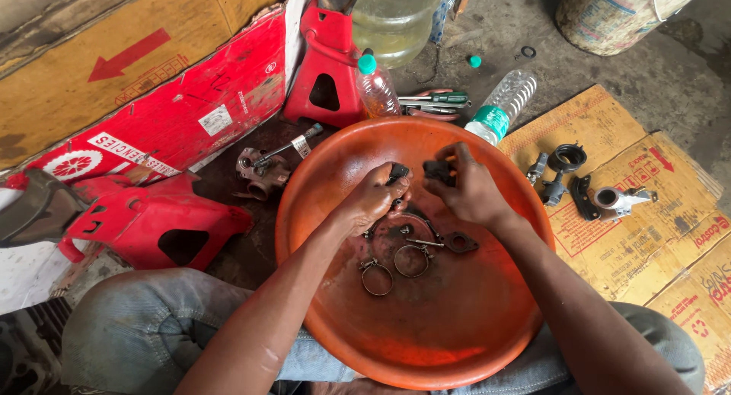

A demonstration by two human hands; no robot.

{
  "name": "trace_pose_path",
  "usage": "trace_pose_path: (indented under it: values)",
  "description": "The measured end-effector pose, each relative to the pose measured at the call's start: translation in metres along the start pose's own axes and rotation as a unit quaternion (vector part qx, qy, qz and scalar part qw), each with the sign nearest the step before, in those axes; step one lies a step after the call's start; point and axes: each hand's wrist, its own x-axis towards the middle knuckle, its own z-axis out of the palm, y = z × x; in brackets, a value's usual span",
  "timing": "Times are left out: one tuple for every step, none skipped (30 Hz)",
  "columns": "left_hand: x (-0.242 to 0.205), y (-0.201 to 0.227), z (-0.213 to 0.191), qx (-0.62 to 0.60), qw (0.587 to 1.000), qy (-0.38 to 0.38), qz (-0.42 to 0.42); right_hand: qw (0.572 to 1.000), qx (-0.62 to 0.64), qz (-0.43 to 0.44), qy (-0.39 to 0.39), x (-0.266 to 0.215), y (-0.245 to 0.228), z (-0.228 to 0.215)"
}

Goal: The person cleans a carburetor and its small components using a screwdriver, a rag, and a liquid solvent. They disassemble the parts, wipe them with the rag, and pour the liquid from a plastic bottle onto the components inside a red basin.

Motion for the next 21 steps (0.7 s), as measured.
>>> trace_pose_path:
  values:
    - [-0.001,0.003,0.000,-0.019,1.000,0.003,-0.009,1.000,0.023,-0.021,-0.001,0.000,-0.007,0.000]
    - [-0.003,0.006,0.001,-0.038,0.999,0.005,-0.018,0.998,0.047,-0.041,-0.002,-0.001,-0.015,0.000]
    - [-0.005,0.009,0.001,-0.058,0.998,0.009,-0.027,0.997,0.028,-0.073,0.019,-0.004,-0.023,0.001]
    - [-0.006,0.011,0.002,-0.086,0.995,0.017,-0.038,0.994,0.010,-0.105,0.041,-0.009,-0.030,0.003]
    - [-0.008,0.012,0.003,-0.114,0.992,0.024,-0.050,0.989,-0.010,-0.134,0.063,-0.013,-0.037,0.007]
    - [-0.009,0.013,0.005,-0.142,0.987,0.031,-0.062,0.986,-0.011,-0.154,0.064,-0.018,-0.044,0.016]
    - [-0.008,0.011,0.008,-0.162,0.984,0.034,-0.072,0.983,-0.015,-0.173,0.065,-0.021,-0.048,0.022]
    - [-0.008,0.008,0.011,-0.181,0.979,0.037,-0.082,0.979,-0.019,-0.193,0.066,-0.022,-0.050,0.024]
    - [-0.007,0.005,0.012,-0.199,0.975,0.041,-0.092,0.982,-0.012,-0.175,0.073,-0.021,-0.050,0.026]
    - [-0.004,0.003,0.011,-0.204,0.976,0.026,-0.076,0.984,-0.005,-0.157,0.079,-0.019,-0.050,0.028]
    - [0.000,0.000,0.009,-0.207,0.976,0.010,-0.060,0.987,0.003,-0.138,0.087,-0.017,-0.048,0.031]
    - [0.004,-0.003,0.005,-0.210,0.977,-0.005,-0.044,0.983,-0.014,-0.155,0.099,-0.015,-0.047,0.034]
    - [0.006,-0.007,0.004,-0.207,0.977,0.000,-0.055,0.979,-0.033,-0.169,0.112,-0.014,-0.044,0.034]
    - [0.007,-0.010,0.002,-0.204,0.977,0.005,-0.065,0.974,-0.051,-0.184,0.124,-0.014,-0.042,0.034]
    - [0.009,-0.011,0.000,-0.201,0.977,0.010,-0.073,0.977,-0.024,-0.186,0.101,-0.014,-0.041,0.034]
    - [0.008,-0.013,0.000,-0.221,0.974,-0.034,-0.033,0.979,0.004,-0.188,0.078,-0.015,-0.042,0.035]
    - [0.006,-0.014,0.001,-0.241,0.968,-0.075,0.010,0.980,0.032,-0.191,0.054,-0.015,-0.042,0.034]
    - [0.005,-0.014,0.003,-0.260,0.957,-0.114,0.053,0.979,0.034,-0.198,0.036,-0.014,-0.041,0.033]
    - [0.003,-0.012,0.005,-0.249,0.967,-0.060,-0.002,0.979,0.038,-0.201,0.020,-0.014,-0.042,0.032]
    - [0.001,-0.010,0.008,-0.237,0.970,-0.003,-0.055,0.978,0.041,-0.205,0.003,-0.013,-0.041,0.030]
    - [0.000,-0.007,0.011,-0.224,0.967,0.054,-0.105,0.980,0.016,-0.197,0.029,-0.011,-0.040,0.026]
